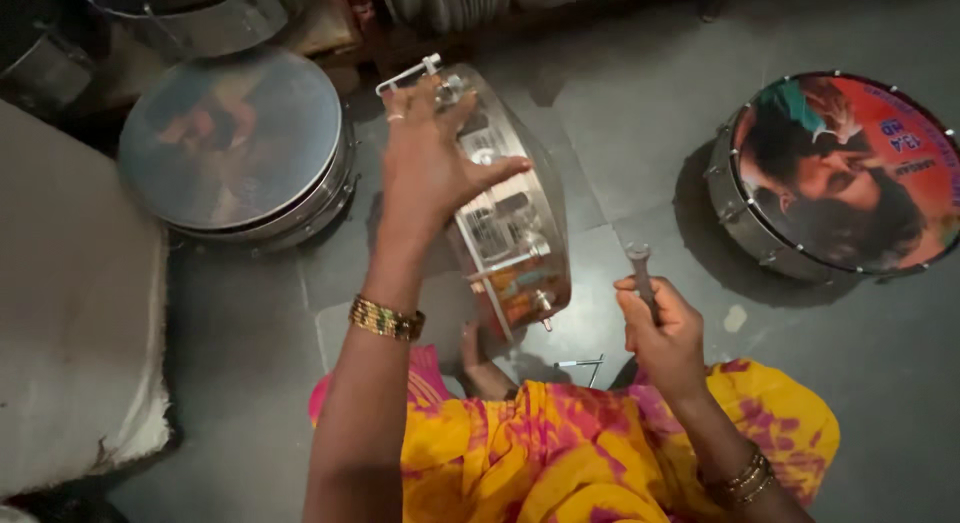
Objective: The person tightens components on the side of a drum-like instrument using a wrench.
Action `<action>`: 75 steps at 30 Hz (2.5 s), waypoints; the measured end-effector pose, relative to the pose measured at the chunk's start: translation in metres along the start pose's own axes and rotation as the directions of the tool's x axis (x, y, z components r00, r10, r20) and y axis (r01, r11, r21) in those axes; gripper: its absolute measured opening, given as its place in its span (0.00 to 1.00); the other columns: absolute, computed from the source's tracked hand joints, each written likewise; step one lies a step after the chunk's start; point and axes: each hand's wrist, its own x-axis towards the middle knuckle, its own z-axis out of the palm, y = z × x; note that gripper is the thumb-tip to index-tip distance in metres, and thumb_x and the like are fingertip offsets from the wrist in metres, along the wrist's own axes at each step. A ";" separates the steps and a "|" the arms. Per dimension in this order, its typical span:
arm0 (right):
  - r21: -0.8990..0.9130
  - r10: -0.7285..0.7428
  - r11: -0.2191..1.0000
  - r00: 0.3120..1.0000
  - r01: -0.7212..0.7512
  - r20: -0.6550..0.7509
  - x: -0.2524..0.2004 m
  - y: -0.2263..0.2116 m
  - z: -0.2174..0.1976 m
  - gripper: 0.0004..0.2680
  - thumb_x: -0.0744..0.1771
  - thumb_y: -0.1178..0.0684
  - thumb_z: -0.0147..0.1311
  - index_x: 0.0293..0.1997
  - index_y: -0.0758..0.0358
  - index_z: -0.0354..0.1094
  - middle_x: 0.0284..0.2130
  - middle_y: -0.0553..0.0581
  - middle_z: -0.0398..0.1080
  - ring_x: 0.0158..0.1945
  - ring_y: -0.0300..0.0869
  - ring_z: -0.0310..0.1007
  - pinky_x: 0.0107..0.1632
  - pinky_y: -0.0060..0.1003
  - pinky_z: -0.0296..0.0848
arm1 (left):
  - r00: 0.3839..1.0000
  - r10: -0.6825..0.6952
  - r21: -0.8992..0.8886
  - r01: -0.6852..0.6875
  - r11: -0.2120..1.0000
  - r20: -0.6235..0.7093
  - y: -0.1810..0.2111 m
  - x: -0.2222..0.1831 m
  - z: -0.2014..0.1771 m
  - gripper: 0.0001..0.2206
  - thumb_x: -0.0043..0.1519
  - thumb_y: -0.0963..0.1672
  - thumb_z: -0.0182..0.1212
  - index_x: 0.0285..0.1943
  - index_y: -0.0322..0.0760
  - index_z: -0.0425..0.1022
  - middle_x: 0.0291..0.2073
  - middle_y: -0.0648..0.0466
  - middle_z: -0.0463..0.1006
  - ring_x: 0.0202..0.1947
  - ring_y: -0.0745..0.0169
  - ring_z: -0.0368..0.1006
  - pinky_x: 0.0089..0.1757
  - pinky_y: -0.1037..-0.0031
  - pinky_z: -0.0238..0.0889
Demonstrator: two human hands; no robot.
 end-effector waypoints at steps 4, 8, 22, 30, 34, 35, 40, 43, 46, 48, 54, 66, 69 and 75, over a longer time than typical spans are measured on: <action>-0.144 -0.136 0.979 0.988 0.145 0.072 -0.001 -0.033 0.031 0.13 0.66 0.58 0.60 0.58 0.65 0.72 0.19 0.48 0.67 0.20 0.29 0.61 0.23 0.27 0.61 | 1.000 0.016 -0.003 -0.016 1.000 0.010 0.024 -0.022 -0.006 0.40 0.41 0.60 0.81 0.59 0.37 0.79 0.65 0.36 0.65 0.67 0.29 0.54 0.57 0.47 0.64; -0.331 -0.549 0.739 0.809 0.587 0.209 -0.001 -0.051 0.049 0.13 0.66 0.56 0.63 0.55 0.67 0.72 0.35 0.61 0.77 0.23 0.33 0.72 0.28 0.29 0.70 | 0.997 -0.005 -0.053 0.009 0.999 0.083 0.052 -0.034 -0.019 0.39 0.37 0.57 0.82 0.57 0.39 0.79 0.65 0.38 0.65 0.69 0.33 0.54 0.52 0.49 0.68; -0.331 -0.176 0.915 0.967 0.229 0.182 -0.017 -0.045 0.021 0.09 0.68 0.55 0.55 0.52 0.64 0.75 0.22 0.56 0.67 0.23 0.37 0.65 0.27 0.33 0.65 | 0.987 0.042 -0.062 -0.033 0.998 0.153 0.081 -0.030 -0.022 0.39 0.35 0.57 0.82 0.56 0.39 0.77 0.63 0.42 0.66 0.67 0.37 0.56 0.51 0.51 0.70; -0.349 -0.167 0.904 0.954 0.248 0.248 -0.015 -0.098 -0.043 0.12 0.69 0.54 0.52 0.57 0.66 0.73 0.24 0.50 0.68 0.27 0.31 0.64 0.29 0.28 0.64 | 0.996 0.043 -0.013 -0.042 0.999 0.081 0.073 -0.025 -0.006 0.40 0.38 0.59 0.81 0.55 0.35 0.79 0.62 0.41 0.66 0.65 0.36 0.57 0.51 0.51 0.70; -0.581 0.082 0.811 0.970 0.067 0.227 -0.020 -0.142 -0.043 0.13 0.66 0.50 0.58 0.55 0.61 0.74 0.18 0.54 0.72 0.22 0.34 0.66 0.25 0.33 0.65 | 0.998 -0.010 -0.005 0.010 1.000 0.069 0.069 -0.027 -0.008 0.40 0.38 0.58 0.81 0.55 0.34 0.79 0.62 0.40 0.66 0.65 0.35 0.56 0.49 0.50 0.69; -0.640 0.147 0.767 0.965 0.029 0.219 -0.020 -0.152 -0.040 0.13 0.65 0.48 0.60 0.53 0.60 0.74 0.17 0.56 0.72 0.21 0.36 0.66 0.25 0.35 0.65 | 0.996 -0.034 -0.012 0.035 0.999 0.085 0.069 -0.029 -0.009 0.40 0.38 0.58 0.81 0.55 0.33 0.79 0.62 0.40 0.66 0.65 0.35 0.56 0.48 0.49 0.69; -0.800 0.263 0.594 0.918 0.087 0.296 -0.012 -0.194 -0.022 0.12 0.65 0.44 0.60 0.51 0.51 0.77 0.16 0.58 0.74 0.18 0.40 0.71 0.26 0.40 0.67 | 0.999 0.019 -0.039 -0.017 0.999 0.045 0.074 -0.039 -0.014 0.39 0.38 0.57 0.82 0.55 0.34 0.79 0.62 0.42 0.67 0.66 0.37 0.57 0.52 0.52 0.70; -0.816 0.224 0.535 0.895 0.217 0.385 -0.004 -0.205 -0.012 0.11 0.65 0.44 0.60 0.48 0.51 0.78 0.19 0.59 0.75 0.20 0.44 0.74 0.27 0.43 0.69 | 0.997 0.068 -0.033 -0.068 0.997 0.020 0.079 -0.044 -0.012 0.40 0.36 0.58 0.82 0.55 0.35 0.79 0.62 0.42 0.67 0.65 0.36 0.57 0.53 0.52 0.70; -0.876 0.322 0.416 0.861 0.245 0.394 0.004 -0.208 -0.003 0.09 0.65 0.43 0.60 0.45 0.50 0.78 0.19 0.61 0.74 0.21 0.48 0.76 0.31 0.46 0.70 | 0.996 0.076 -0.044 -0.074 0.996 0.042 0.082 -0.046 -0.011 0.40 0.34 0.57 0.82 0.55 0.35 0.79 0.62 0.40 0.67 0.65 0.34 0.57 0.51 0.51 0.69; -0.885 0.338 0.352 0.840 0.306 0.425 0.009 -0.207 0.002 0.08 0.65 0.44 0.59 0.42 0.49 0.79 0.20 0.61 0.75 0.23 0.50 0.76 0.33 0.47 0.71 | 0.996 0.075 -0.054 -0.073 0.996 0.043 0.081 -0.048 -0.012 0.41 0.34 0.57 0.83 0.55 0.35 0.79 0.62 0.40 0.67 0.65 0.33 0.57 0.51 0.51 0.69; -0.890 0.453 0.308 0.771 0.336 0.448 0.034 -0.212 0.021 0.06 0.65 0.47 0.57 0.36 0.52 0.79 0.21 0.57 0.78 0.26 0.49 0.81 0.37 0.45 0.76 | 0.998 0.057 -0.053 -0.057 0.997 0.013 0.076 -0.051 -0.012 0.41 0.35 0.57 0.83 0.56 0.34 0.78 0.62 0.38 0.67 0.66 0.31 0.56 0.53 0.50 0.68; -0.836 0.296 0.150 0.783 0.528 0.547 0.035 -0.204 0.022 0.06 0.63 0.53 0.54 0.30 0.64 0.74 0.29 0.65 0.75 0.35 0.58 0.78 0.42 0.51 0.75 | 1.000 0.014 -0.032 -0.014 0.999 0.013 0.086 -0.048 -0.006 0.40 0.36 0.57 0.82 0.55 0.34 0.78 0.63 0.39 0.66 0.67 0.32 0.54 0.54 0.51 0.68; -0.737 0.061 0.114 0.736 0.666 0.674 0.015 -0.182 0.012 0.05 0.63 0.55 0.54 0.34 0.66 0.72 0.26 0.63 0.74 0.31 0.55 0.78 0.34 0.50 0.74 | 1.000 0.002 -0.001 -0.002 1.000 -0.002 0.084 -0.048 -0.005 0.39 0.37 0.57 0.82 0.55 0.33 0.78 0.62 0.37 0.66 0.67 0.31 0.54 0.52 0.51 0.69; -0.816 -0.072 0.158 0.830 0.557 0.553 -0.019 -0.165 0.017 0.03 0.65 0.56 0.51 0.34 0.63 0.68 0.21 0.64 0.72 0.27 0.57 0.76 0.29 0.50 0.73 | 1.000 -0.003 0.060 0.004 0.998 -0.019 0.066 -0.040 -0.004 0.40 0.41 0.60 0.81 0.55 0.31 0.79 0.62 0.39 0.67 0.64 0.34 0.58 0.52 0.51 0.70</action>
